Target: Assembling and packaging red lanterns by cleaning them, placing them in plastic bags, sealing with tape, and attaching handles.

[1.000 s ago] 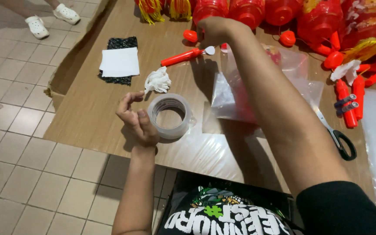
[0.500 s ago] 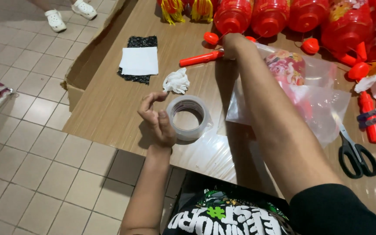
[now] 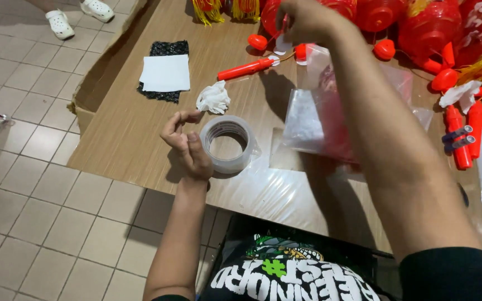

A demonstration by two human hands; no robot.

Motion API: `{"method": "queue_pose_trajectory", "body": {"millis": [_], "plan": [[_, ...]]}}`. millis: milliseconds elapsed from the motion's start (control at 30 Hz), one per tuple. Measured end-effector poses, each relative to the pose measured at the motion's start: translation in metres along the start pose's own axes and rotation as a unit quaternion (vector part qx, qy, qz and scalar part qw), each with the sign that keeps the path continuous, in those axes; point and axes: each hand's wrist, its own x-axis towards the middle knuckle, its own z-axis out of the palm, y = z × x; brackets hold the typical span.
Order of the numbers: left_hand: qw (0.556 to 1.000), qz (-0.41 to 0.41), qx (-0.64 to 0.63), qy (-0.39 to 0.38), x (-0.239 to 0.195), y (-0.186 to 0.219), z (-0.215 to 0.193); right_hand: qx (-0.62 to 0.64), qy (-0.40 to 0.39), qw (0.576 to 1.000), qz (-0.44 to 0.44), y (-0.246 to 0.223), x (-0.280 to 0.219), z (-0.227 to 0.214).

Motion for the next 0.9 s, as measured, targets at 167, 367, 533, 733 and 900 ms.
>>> {"method": "queue_pose_trajectory", "body": {"millis": [167,367,533,733,900], "plan": [[1.000,0.002,-0.019,0.001,0.004,0.009,0.006,0.099,0.049,0.993,-0.041,0.000,-0.089,-0.042],[0.998,-0.048,-0.030,0.008,0.012,0.037,0.016,0.090,0.073,0.992,-0.043,0.038,-0.174,-0.052],[0.997,-0.012,-0.059,-0.037,0.016,0.073,0.041,0.220,0.098,0.967,-0.078,0.055,-0.229,-0.046],[0.993,0.008,-0.105,-0.045,0.009,0.095,0.071,0.271,0.119,0.955,-0.038,0.078,-0.245,-0.029],[0.991,0.005,-0.115,-0.064,0.002,0.099,0.081,0.291,0.116,0.948,-0.061,0.085,-0.241,-0.017]]}}
